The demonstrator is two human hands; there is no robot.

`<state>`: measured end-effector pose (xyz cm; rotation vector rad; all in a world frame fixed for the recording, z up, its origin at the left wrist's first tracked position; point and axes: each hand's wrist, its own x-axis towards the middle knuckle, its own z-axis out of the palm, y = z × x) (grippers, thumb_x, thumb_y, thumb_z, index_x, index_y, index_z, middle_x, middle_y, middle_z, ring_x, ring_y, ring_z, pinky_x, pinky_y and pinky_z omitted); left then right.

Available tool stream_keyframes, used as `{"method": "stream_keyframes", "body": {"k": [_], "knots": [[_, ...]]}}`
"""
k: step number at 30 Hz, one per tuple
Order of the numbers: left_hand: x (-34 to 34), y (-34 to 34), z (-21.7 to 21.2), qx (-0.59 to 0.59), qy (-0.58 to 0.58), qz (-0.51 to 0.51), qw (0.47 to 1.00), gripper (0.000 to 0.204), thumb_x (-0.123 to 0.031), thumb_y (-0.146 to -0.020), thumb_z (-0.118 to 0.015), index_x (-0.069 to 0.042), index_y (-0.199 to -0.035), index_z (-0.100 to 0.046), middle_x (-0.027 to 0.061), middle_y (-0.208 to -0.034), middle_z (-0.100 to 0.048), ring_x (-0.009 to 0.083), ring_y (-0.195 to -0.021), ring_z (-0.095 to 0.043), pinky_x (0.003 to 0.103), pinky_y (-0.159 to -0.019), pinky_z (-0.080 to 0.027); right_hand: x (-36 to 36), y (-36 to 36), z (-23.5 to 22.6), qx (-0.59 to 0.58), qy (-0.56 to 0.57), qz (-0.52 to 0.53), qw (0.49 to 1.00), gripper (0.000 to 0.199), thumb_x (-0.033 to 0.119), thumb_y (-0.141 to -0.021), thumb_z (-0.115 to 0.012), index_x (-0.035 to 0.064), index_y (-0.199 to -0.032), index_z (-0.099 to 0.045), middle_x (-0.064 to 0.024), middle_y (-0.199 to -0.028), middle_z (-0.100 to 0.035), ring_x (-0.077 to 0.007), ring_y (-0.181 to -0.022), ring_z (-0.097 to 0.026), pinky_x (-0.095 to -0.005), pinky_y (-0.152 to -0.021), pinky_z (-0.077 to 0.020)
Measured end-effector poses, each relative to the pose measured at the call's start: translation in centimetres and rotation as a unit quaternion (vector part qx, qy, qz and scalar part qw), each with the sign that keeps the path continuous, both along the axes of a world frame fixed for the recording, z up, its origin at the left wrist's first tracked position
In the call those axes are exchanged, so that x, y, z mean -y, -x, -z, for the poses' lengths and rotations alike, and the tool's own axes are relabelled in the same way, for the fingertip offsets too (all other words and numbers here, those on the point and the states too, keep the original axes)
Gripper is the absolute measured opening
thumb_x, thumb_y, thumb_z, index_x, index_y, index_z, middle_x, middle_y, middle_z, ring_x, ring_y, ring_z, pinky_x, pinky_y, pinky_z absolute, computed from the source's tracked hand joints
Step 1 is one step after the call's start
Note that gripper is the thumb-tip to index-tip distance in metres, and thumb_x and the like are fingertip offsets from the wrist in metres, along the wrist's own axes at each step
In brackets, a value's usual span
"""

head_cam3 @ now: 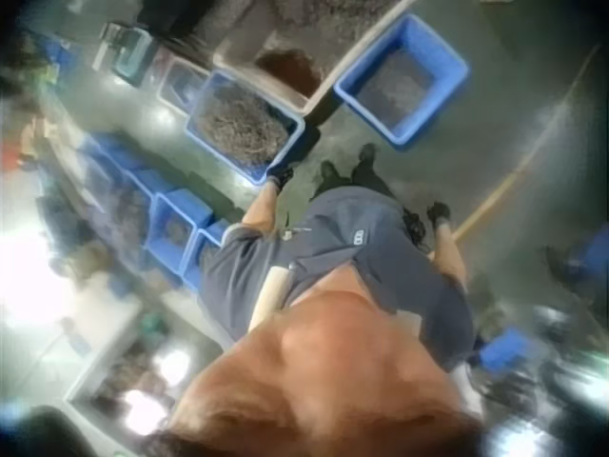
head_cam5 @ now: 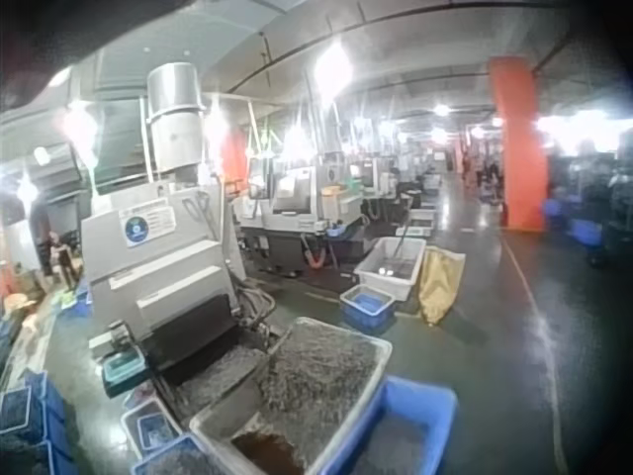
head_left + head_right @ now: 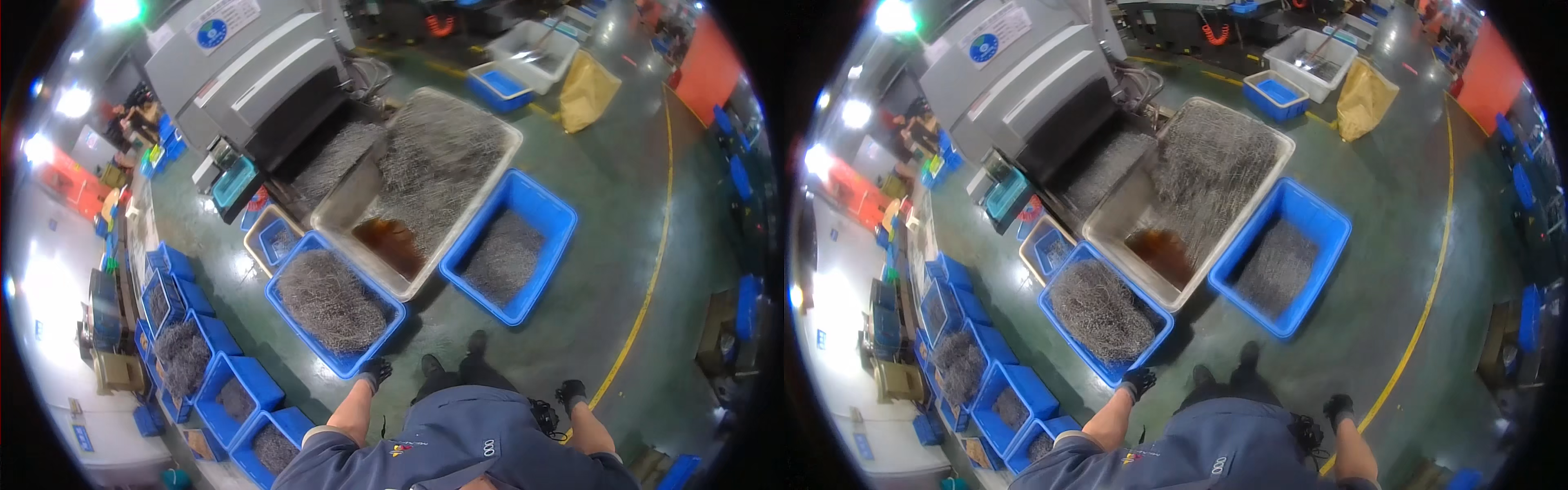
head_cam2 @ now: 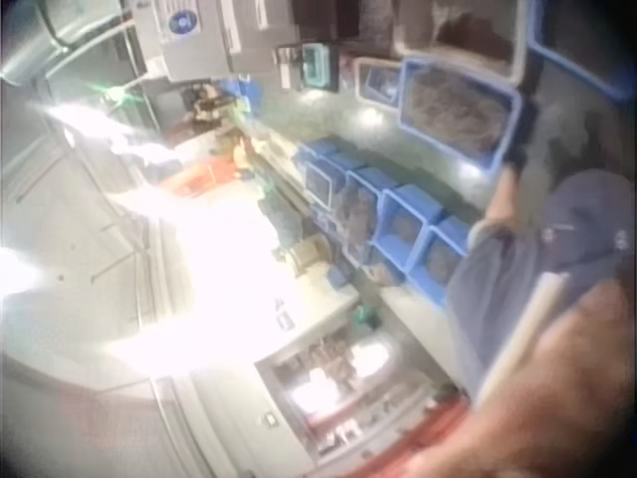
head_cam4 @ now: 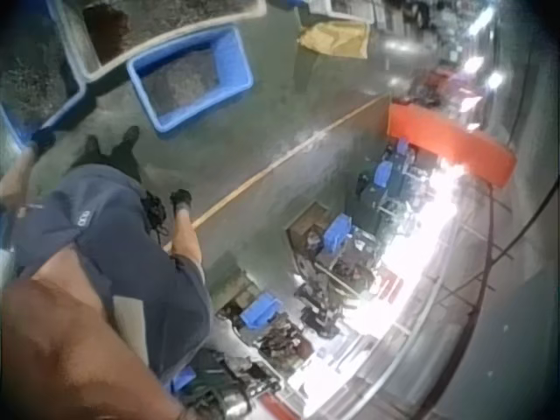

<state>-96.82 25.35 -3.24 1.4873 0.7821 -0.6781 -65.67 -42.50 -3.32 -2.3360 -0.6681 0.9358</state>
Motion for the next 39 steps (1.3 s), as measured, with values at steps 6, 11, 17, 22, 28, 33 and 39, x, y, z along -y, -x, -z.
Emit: {"method": "stream_keyframes", "body": {"k": [6, 11, 17, 22, 28, 33, 39], "knots": [[3.4, -11.1, -7.2, -0.011, 0.160, -0.402, 0.902, 0.050, -0.033, -0.091, -0.037, 0.000, -0.129, -0.035, 0.0254, -0.133, -0.037, 0.0356, -0.124, -0.035, 0.047, -0.102, -0.030, 1.4, 3.8, -5.2, 0.080, 0.410, -0.280, 0.865, 0.034, 0.042, -0.075, -0.057, 0.0189, -0.097, -0.067, -0.0074, -0.094, -0.066, -0.0269, -0.088, -0.063, -0.0365, -0.073, -0.0493], [8.4, -17.5, -6.7, -0.066, 0.153, -0.469, 0.868, 0.037, -0.026, -0.092, -0.038, -0.001, -0.119, -0.044, 0.0228, -0.117, -0.051, 0.0359, -0.110, -0.049, 0.044, -0.090, -0.044, 4.4, 1.1, -4.8, 0.034, 0.382, -0.166, 0.908, 0.044, 0.043, -0.078, -0.053, 0.0097, -0.107, -0.058, -0.0157, -0.095, -0.064, -0.0335, -0.087, -0.062, -0.0410, -0.075, -0.0485], [17.5, -24.1, -6.6, -0.071, 0.207, -0.473, 0.854, 0.028, -0.030, -0.091, -0.046, -0.007, -0.106, -0.049, 0.0144, -0.101, -0.058, 0.0282, -0.092, -0.057, 0.041, -0.075, -0.049, 23.3, -9.9, 5.1, -0.165, 0.164, 0.276, 0.933, 0.045, 0.046, -0.087, -0.044, 0.0127, -0.117, -0.049, -0.0062, -0.092, -0.063, -0.0193, -0.072, -0.064, -0.0323, -0.058, -0.0494], [20.0, -28.6, -8.3, 0.027, 0.233, -0.498, 0.835, 0.030, -0.030, -0.090, -0.049, -0.005, -0.106, -0.052, 0.0158, -0.101, -0.058, 0.0298, -0.093, -0.057, 0.041, -0.077, -0.050, 22.0, -19.5, 12.5, -0.163, 0.083, 0.203, 0.962, 0.040, 0.042, -0.088, -0.043, 0.0115, -0.112, -0.053, -0.0086, -0.092, -0.064, -0.0216, -0.076, -0.063, -0.0349, -0.060, -0.0489], [21.3, -30.0, -11.6, 0.035, 0.156, -0.497, 0.853, 0.037, -0.031, -0.091, -0.046, -0.002, -0.114, -0.050, 0.0183, -0.106, -0.059, 0.0304, -0.093, -0.059, 0.039, -0.079, -0.050, 16.2, -24.6, 12.3, -0.114, 0.023, 0.132, 0.984, 0.037, 0.038, -0.091, -0.040, 0.0097, -0.106, -0.059, -0.0122, -0.091, -0.065, -0.0250, -0.082, -0.063, -0.0389, -0.064, -0.0481], [21.4, -25.0, -10.0, 0.022, 0.114, -0.536, 0.836, 0.032, -0.031, -0.090, -0.049, -0.004, -0.105, -0.053, 0.0147, -0.097, -0.061, 0.0262, -0.085, -0.061, 0.036, -0.072, -0.052, 3.5, -24.5, -4.8, 0.056, 0.337, -0.099, 0.935, 0.032, 0.036, -0.089, -0.043, 0.0151, -0.102, -0.063, -0.0088, -0.100, -0.065, -0.0228, -0.087, -0.064, -0.0371, -0.068, -0.0513], [20.2, -20.2, -7.7, -0.031, 0.126, -0.554, 0.823, 0.026, -0.030, -0.089, -0.050, -0.005, -0.096, -0.055, 0.0115, -0.088, -0.063, 0.0231, -0.075, -0.062, 0.034, -0.065, -0.053, 4.9, -22.6, -6.6, 0.234, 0.369, -0.394, 0.809, 0.033, 0.035, -0.087, -0.046, 0.0094, -0.093, -0.065, -0.0106, -0.086, -0.066, -0.0233, -0.077, -0.064, -0.0377, -0.063, -0.0496]]}}
